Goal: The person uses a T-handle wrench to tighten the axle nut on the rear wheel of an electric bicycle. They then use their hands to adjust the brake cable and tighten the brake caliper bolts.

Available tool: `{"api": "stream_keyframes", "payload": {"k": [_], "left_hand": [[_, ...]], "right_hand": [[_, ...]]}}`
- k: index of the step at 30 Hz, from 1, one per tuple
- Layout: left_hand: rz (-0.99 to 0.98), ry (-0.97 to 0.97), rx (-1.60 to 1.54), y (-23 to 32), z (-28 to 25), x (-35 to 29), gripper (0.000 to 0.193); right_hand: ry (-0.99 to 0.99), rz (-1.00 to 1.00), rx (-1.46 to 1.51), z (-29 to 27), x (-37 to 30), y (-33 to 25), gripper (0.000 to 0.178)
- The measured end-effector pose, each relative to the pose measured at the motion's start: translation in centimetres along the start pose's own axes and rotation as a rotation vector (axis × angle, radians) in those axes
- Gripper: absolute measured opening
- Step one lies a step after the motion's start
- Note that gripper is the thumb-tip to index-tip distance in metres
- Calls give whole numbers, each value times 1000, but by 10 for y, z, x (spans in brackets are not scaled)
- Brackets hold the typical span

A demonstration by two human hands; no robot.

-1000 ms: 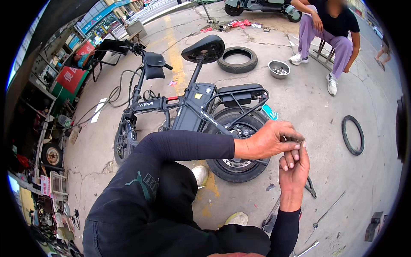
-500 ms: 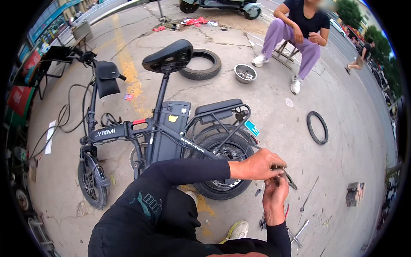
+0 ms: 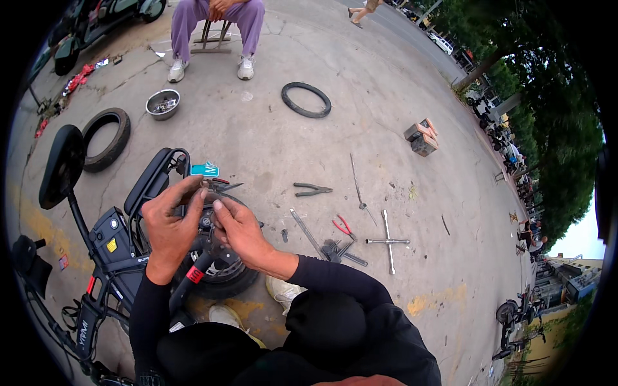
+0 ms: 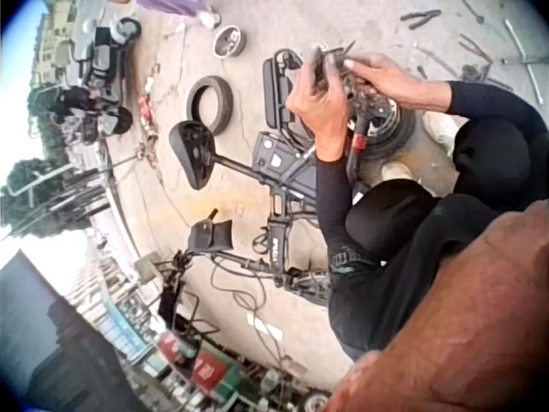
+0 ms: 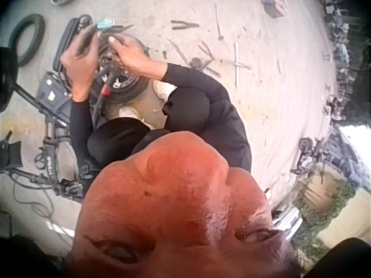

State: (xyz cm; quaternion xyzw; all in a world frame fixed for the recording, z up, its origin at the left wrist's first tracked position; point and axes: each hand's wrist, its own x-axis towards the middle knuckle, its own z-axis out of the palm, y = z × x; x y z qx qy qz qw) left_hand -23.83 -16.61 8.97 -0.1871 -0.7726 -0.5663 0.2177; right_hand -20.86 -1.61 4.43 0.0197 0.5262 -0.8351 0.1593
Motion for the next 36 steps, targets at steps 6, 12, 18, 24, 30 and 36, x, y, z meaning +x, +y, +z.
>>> {"api": "stream_keyframes", "payload": {"k": [6,12,18,24,30,36], "left_hand": [[-151,21,-55,-26,-12,-19,21],[-503,-57,-351,-12,-26,-25,26],[-516,-83,-335,-21,-13,-36,26],[-454,-161,-221,-26,14,-34,23],[-164,-272,121,-37,23,-29,23],[116,-328,243,-50,20,-14,28]], "right_hand": [[-194,-269,-225,-2,24,-29,47],[-182,-275,-312,-8,26,-31,35],[-167,-319,-349,-21,22,-13,26],[-179,-335,-402,-52,20,-13,21],[-132,-226,-429,-68,20,-16,22],[-213,-156,-350,-75,38,-26,26]]}}
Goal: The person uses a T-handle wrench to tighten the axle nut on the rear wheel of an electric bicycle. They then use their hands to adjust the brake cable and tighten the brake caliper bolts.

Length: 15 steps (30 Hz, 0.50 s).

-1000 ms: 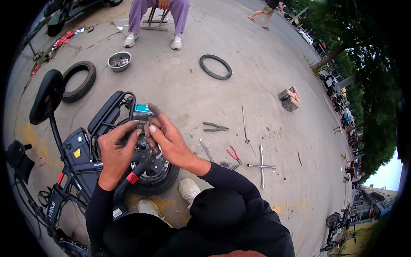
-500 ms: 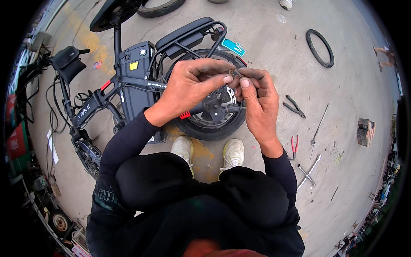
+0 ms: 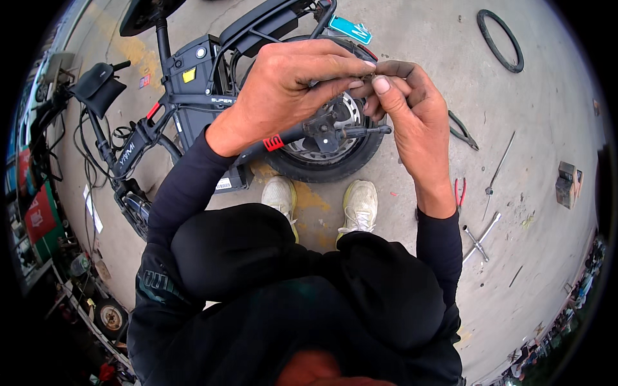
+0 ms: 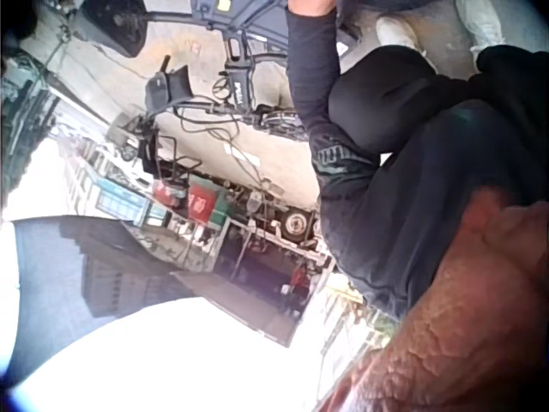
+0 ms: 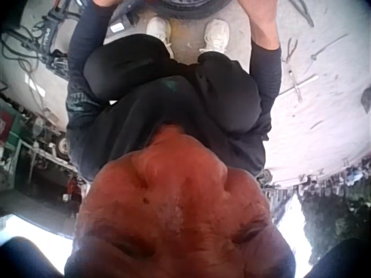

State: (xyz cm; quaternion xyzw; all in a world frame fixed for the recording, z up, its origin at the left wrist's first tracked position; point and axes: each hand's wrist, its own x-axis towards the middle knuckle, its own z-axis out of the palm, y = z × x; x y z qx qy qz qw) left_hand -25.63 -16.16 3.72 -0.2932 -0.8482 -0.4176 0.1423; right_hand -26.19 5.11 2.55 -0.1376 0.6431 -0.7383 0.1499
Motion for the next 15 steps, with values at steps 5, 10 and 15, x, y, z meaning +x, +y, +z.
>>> {"api": "stream_keyframes", "payload": {"k": [5,10,15], "left_hand": [[-11,-100,-149,-10,-7,2,29],[-188,-51,-93,-25,5,-11,27],[-186,-103,-27,-42,12,-24,30]], "right_hand": [[-8,210,410,2,-1,23,28],[128,243,550,20,3,47,26],[108,318,459,10,8,69,28]]}}
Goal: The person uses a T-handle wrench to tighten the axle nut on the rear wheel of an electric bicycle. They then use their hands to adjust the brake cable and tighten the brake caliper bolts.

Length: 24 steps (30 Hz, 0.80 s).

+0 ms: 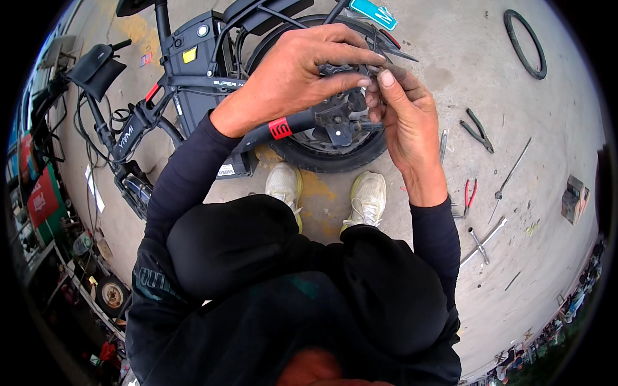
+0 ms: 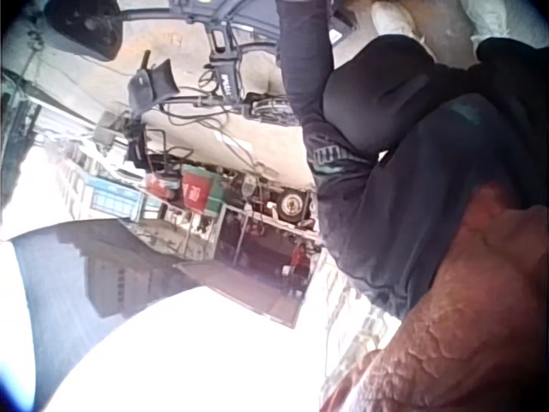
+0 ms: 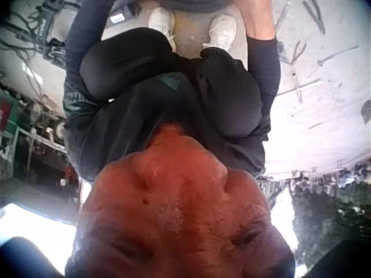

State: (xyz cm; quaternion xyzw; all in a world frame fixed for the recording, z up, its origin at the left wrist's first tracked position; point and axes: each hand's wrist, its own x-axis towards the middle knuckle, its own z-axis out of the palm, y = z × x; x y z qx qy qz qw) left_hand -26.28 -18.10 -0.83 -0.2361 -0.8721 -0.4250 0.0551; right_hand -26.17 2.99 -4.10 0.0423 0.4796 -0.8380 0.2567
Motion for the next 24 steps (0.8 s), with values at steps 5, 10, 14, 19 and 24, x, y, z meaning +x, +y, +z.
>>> {"api": "stream_keyframes", "payload": {"k": [5,10,14,19,24], "left_hand": [[20,-163,383,-54,7,-18,47],[64,-268,488,-76,31,-36,55],[1,-302,537,-84,45,-41,57],[29,-217,436,-82,39,-32,52],[24,-198,452,-85,41,-37,53]], "right_hand": [[235,175,-218,-35,16,39,37],[241,255,-179,-39,20,64,38],[264,244,-208,-37,24,70,36],[260,198,-141,-40,23,78,34],[251,135,-40,-38,29,80,32]]}}
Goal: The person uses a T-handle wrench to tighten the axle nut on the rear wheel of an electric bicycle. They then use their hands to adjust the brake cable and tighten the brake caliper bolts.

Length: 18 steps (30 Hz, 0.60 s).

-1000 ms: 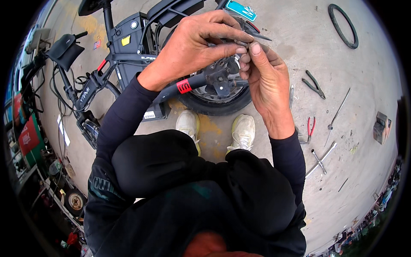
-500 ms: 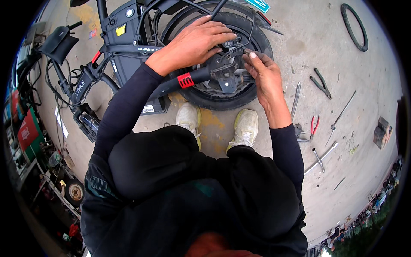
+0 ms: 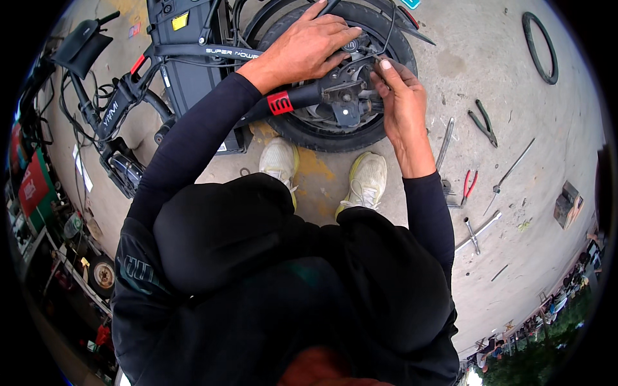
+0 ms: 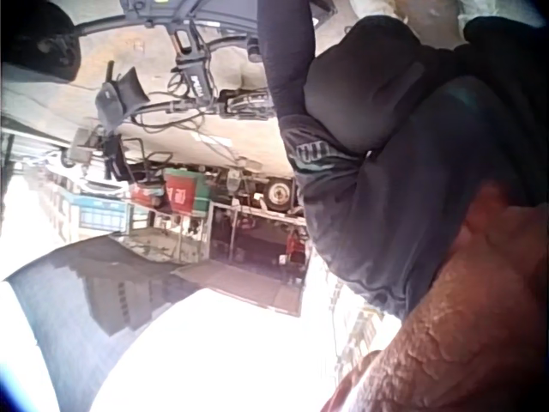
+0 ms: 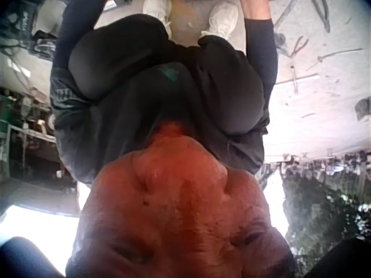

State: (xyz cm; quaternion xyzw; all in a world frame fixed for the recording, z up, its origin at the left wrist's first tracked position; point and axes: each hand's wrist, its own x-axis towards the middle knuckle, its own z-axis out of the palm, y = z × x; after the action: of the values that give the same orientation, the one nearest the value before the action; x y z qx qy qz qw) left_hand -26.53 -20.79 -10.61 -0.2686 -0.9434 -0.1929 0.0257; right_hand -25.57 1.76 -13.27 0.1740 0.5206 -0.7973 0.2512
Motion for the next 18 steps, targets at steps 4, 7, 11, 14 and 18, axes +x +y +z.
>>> {"api": "stream_keyframes", "payload": {"k": [4,7,11,14,18], "left_hand": [[11,3,-20,-1,2,-2,52],[11,-5,-48,-1,2,-1,52],[-9,-4,-23,-2,3,-3,52],[-9,30,-15,-3,8,-3,50],[-3,28,-18,-2,4,2,49]], "right_hand": [[31,8,-110,9,-9,0,32],[34,37,-11,10,-14,4,32],[21,-3,69,12,-10,5,31],[38,-18,40,18,-14,5,33],[57,-15,60,16,-15,16,37]]}}
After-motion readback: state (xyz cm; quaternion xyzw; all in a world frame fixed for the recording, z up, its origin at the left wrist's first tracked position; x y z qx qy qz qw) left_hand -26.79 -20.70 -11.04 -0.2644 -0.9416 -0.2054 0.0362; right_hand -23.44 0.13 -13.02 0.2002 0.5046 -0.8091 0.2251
